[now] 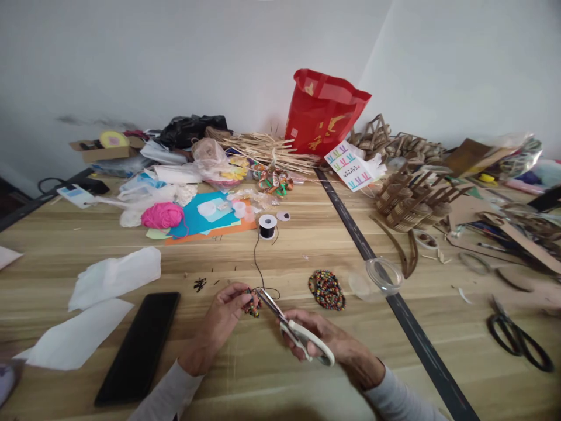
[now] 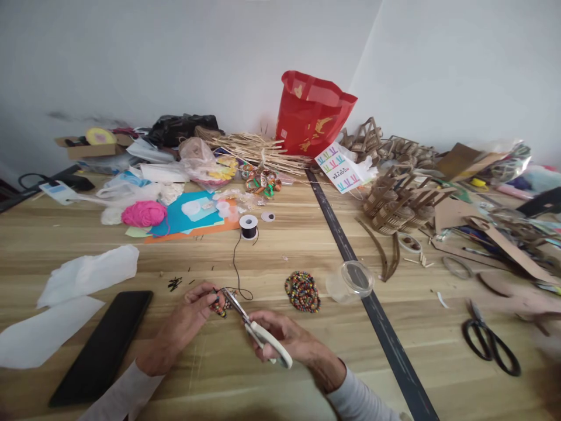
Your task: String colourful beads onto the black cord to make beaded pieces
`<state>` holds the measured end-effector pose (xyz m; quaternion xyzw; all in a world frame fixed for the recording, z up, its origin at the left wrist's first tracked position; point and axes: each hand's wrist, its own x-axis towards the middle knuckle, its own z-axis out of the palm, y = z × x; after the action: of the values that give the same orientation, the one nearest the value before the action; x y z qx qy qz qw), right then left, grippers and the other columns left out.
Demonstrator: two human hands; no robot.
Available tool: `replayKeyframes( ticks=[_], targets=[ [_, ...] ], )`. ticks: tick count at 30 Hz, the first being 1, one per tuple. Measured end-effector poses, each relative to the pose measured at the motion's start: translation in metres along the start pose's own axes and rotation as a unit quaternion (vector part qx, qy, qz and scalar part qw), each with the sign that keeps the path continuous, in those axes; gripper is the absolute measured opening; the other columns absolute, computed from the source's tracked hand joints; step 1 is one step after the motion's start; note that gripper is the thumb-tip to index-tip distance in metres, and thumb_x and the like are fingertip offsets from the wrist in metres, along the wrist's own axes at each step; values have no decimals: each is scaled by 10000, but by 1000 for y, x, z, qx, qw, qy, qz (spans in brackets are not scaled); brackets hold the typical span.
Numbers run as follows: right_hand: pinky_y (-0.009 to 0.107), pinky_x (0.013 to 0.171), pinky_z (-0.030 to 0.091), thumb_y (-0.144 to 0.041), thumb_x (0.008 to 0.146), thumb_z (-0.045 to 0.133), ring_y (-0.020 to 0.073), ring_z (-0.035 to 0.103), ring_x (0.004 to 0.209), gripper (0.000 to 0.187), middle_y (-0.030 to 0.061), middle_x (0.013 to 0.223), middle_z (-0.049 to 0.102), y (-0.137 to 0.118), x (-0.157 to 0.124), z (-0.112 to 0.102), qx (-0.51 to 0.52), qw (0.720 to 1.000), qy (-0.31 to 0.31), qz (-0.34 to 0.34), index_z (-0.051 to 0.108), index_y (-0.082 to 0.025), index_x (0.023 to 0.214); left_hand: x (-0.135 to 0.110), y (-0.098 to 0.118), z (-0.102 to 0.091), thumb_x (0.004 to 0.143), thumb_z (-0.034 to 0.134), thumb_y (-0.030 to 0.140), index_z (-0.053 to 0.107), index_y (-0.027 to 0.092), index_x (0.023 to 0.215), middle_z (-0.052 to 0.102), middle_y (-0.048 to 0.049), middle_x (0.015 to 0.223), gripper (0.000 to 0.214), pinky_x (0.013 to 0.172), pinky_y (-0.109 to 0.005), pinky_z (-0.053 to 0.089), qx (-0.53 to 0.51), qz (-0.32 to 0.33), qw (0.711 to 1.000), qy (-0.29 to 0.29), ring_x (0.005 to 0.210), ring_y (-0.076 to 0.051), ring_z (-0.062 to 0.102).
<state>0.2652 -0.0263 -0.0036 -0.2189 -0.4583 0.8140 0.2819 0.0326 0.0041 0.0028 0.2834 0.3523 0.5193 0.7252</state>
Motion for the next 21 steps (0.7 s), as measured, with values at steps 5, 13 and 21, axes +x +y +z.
replayKeyframes(
  ticks=[5,13,21],
  targets=[
    [190,565,349,-467,631,801,85,448,646,670,-14,811,521,-7,-2,0,-28,999,-18,4,519,-206,1180,-1,0,3,560,856,216,666,143,753,719,-11,654,280,560,-222,494,6,-1,1000,13,592,-131,647],
    [217,621,365,-441,701,750,103,439,699,591,-12,818,498,-16,-7,-4,-97,995,9,10,525,-212,1197,1,-2,2,565,858,216,591,157,704,704,6,623,306,554,-222,491,2,9,1000,5,573,-133,645],
    [226,642,400,-472,710,733,107,438,723,545,-2,858,496,-21,-7,0,-156,987,40,27,573,-221,1165,-2,0,7,567,856,225,590,149,673,699,4,608,296,553,-220,483,22,2,1000,2,576,-131,638]
  ],
)
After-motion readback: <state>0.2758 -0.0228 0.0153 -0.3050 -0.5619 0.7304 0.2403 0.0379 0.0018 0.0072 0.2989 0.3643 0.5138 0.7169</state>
